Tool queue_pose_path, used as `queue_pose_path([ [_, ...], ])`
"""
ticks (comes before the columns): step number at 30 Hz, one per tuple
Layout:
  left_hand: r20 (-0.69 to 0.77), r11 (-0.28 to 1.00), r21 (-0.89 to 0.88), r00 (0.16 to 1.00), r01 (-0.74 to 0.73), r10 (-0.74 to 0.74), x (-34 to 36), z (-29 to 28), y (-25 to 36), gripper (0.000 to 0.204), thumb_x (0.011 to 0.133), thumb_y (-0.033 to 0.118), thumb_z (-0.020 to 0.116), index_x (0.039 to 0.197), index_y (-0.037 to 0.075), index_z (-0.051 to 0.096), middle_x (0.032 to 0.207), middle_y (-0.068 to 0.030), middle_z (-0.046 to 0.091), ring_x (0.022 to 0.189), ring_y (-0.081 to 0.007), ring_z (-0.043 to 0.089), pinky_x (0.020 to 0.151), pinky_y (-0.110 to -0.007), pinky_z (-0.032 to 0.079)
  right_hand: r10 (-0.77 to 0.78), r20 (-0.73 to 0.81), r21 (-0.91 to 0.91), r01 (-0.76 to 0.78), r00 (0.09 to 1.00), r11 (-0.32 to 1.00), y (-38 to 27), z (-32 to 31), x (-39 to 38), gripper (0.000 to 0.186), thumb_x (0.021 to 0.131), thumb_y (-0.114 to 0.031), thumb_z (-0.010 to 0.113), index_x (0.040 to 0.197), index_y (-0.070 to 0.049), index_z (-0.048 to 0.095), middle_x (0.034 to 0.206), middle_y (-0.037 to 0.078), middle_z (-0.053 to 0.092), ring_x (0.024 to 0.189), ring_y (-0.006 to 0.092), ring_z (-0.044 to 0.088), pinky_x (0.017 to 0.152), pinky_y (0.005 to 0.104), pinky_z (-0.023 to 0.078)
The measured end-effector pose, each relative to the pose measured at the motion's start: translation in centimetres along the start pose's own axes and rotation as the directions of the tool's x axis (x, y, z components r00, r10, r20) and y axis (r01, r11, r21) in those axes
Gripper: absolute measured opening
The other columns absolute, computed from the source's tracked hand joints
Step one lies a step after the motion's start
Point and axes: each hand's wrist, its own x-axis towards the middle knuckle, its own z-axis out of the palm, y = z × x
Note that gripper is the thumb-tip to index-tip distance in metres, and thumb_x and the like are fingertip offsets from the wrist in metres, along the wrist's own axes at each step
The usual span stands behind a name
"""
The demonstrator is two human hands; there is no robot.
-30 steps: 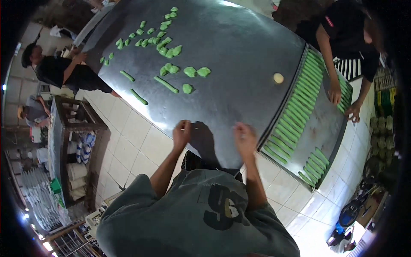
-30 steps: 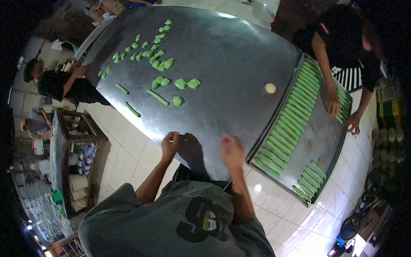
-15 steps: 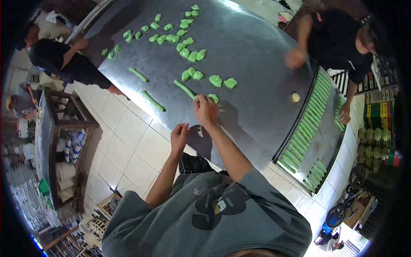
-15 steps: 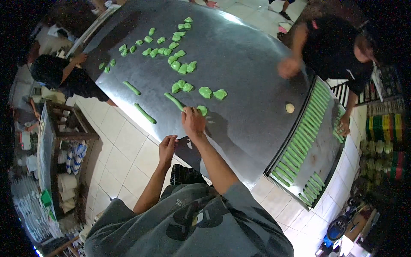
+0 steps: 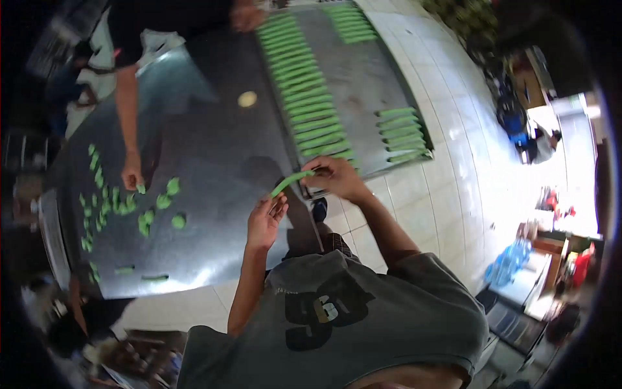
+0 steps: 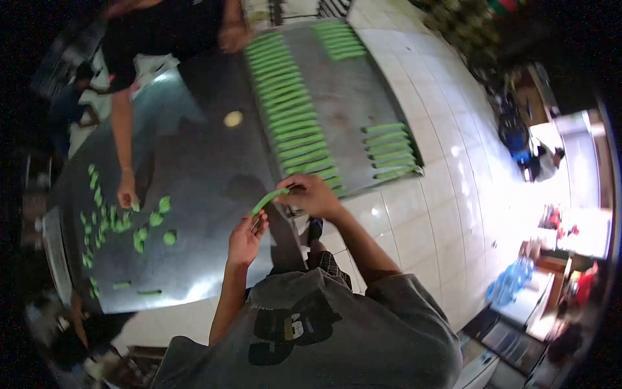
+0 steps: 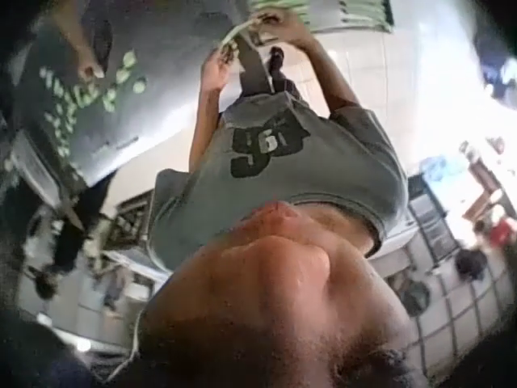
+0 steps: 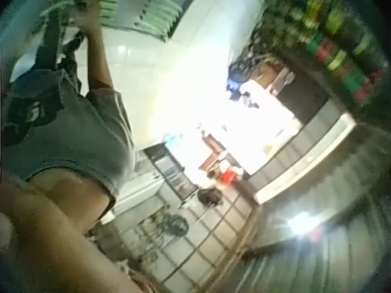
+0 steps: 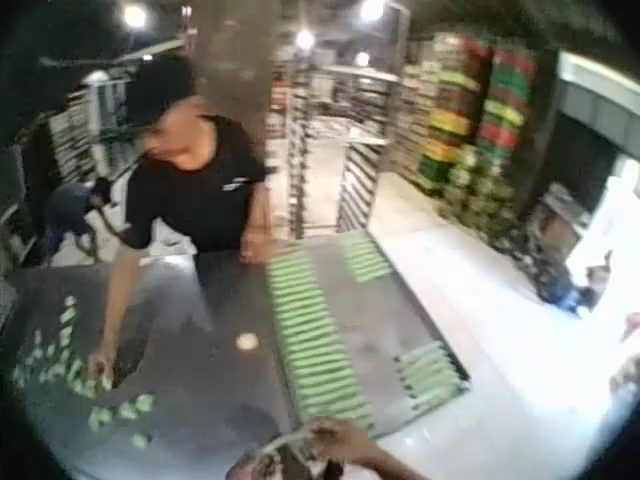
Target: Portioning and rolling green dough into long strips and placing them onto a baking tray.
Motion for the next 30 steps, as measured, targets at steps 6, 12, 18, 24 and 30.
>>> queue_pose_path([
  [6, 0.166, 0.759, 0.637, 0.985, -0.136, 0.037, 12.8, 15.1, -8.6, 0.018, 0.097, 0.013, 0.064, 0.111, 0.001, 0.062, 0.097, -0.0070, 0.068, 0.083, -0.0145, 0.065, 0.074, -0.030, 0.055, -0.085, -0.426, -0.193, 0.002, 0.901, 0.981, 2.3, -22.0, -1.0, 0.025, 0.088, -0.007, 0.073, 0.112, -0.003, 0.068, 0.089, 0.003, 0.070, 0.080, 0.0089, 0.066, 0.072, 0.0243, 0.053],
  [12, 0.273, 0.700, 0.607, 0.926, -0.376, 0.260, 24.2, 26.0, -13.6, 0.019, 0.095, 0.007, 0.064, 0.113, 0.001, 0.061, 0.086, -0.0035, 0.065, 0.073, -0.0121, 0.062, 0.066, -0.027, 0.052, -0.272, -0.640, -0.532, -0.158, 0.719, 0.832, 3.5, -34.2, 1.7, 0.028, 0.083, -0.023, 0.074, 0.106, -0.008, 0.072, 0.089, 0.007, 0.074, 0.083, 0.0187, 0.071, 0.075, 0.0317, 0.054],
  [18, 0.283, 0.596, 0.707, 0.925, -0.381, 0.255, 28.7, 27.2, -15.0, 0.023, 0.093, 0.009, 0.064, 0.115, 0.003, 0.061, 0.091, -0.0046, 0.066, 0.078, -0.0119, 0.063, 0.068, -0.028, 0.052, -0.284, -0.662, -0.537, -0.175, 0.693, 0.825, 6.0, -37.6, 4.1, 0.026, 0.083, -0.028, 0.071, 0.103, -0.012, 0.074, 0.088, 0.007, 0.074, 0.079, 0.0241, 0.070, 0.077, 0.0366, 0.055],
  [24, 0.447, 0.112, 0.836, 0.785, -0.537, 0.429, 29.5, 26.8, -15.6, 0.020, 0.090, 0.014, 0.068, 0.105, 0.002, 0.068, 0.092, -0.0104, 0.068, 0.079, -0.0199, 0.065, 0.073, -0.035, 0.052, -0.501, -0.477, -0.835, -0.193, 0.722, 0.516, 6.2, -38.0, 4.2, 0.017, 0.083, -0.027, 0.069, 0.096, -0.017, 0.075, 0.103, 0.005, 0.070, 0.101, 0.0276, 0.062, 0.079, 0.0390, 0.053],
  [30, 0.586, -0.157, 0.791, 0.659, -0.591, 0.472, 30.2, 26.3, -16.1, 0.023, 0.090, 0.015, 0.066, 0.108, 0.002, 0.070, 0.092, -0.0143, 0.067, 0.081, -0.0318, 0.065, 0.076, -0.040, 0.052, -0.438, -0.396, -0.918, -0.335, 0.807, 0.212, 6.2, -37.5, 4.3, 0.018, 0.088, -0.024, 0.063, 0.101, -0.017, 0.073, 0.133, 0.014, 0.053, 0.121, 0.0333, 0.048, 0.095, 0.0441, 0.044],
])
